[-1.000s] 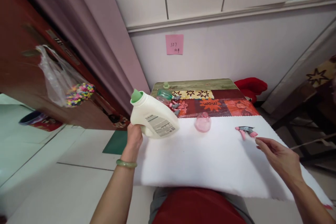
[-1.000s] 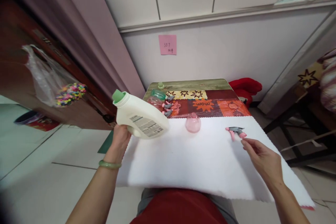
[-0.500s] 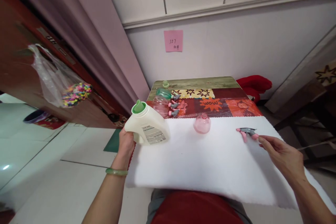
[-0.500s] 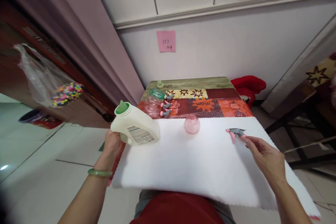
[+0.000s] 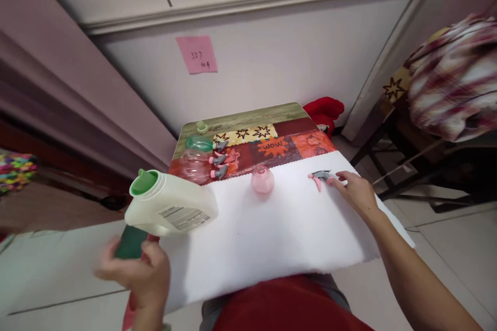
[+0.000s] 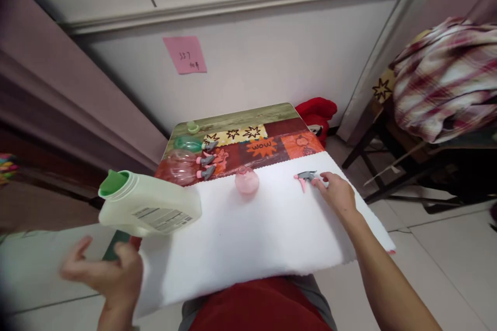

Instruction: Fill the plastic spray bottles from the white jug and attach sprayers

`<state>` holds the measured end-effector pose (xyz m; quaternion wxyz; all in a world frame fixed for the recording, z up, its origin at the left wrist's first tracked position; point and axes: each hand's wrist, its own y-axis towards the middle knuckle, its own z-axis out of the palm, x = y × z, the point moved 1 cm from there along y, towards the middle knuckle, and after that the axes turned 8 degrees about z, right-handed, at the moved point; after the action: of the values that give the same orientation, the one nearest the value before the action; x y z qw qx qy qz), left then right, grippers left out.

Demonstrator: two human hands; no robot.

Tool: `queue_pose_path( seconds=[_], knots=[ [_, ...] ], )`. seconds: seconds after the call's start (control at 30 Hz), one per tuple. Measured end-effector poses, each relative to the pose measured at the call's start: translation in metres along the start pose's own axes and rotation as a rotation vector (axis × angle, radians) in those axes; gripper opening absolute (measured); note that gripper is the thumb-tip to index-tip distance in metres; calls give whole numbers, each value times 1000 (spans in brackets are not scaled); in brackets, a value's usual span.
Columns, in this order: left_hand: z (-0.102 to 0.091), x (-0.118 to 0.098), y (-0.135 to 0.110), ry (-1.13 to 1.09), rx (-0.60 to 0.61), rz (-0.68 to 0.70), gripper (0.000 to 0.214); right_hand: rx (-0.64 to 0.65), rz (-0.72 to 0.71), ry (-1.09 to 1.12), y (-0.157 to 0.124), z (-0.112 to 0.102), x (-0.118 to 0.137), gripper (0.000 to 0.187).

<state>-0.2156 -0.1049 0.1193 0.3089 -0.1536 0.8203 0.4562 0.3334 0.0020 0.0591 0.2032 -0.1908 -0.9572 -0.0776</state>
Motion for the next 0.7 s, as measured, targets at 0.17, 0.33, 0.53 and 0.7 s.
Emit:
queue_pose_path(
  seconds=[0.17,0.33,0.53,0.7],
  knots=[
    [56,-59,-78,-215,553,215,47,94,-15,-151,14,14,8,27],
    [143,-90,-98,-401,777,-70,99,115,-10,-178,16,7,16,24],
    [213,-108,-106,-350,730,-201,124,25,-7,337,14,-49,36,38],
    [228,-116,-104,-346,660,-267,97,64,-104,1066,8,-93,95,39]
  ],
)
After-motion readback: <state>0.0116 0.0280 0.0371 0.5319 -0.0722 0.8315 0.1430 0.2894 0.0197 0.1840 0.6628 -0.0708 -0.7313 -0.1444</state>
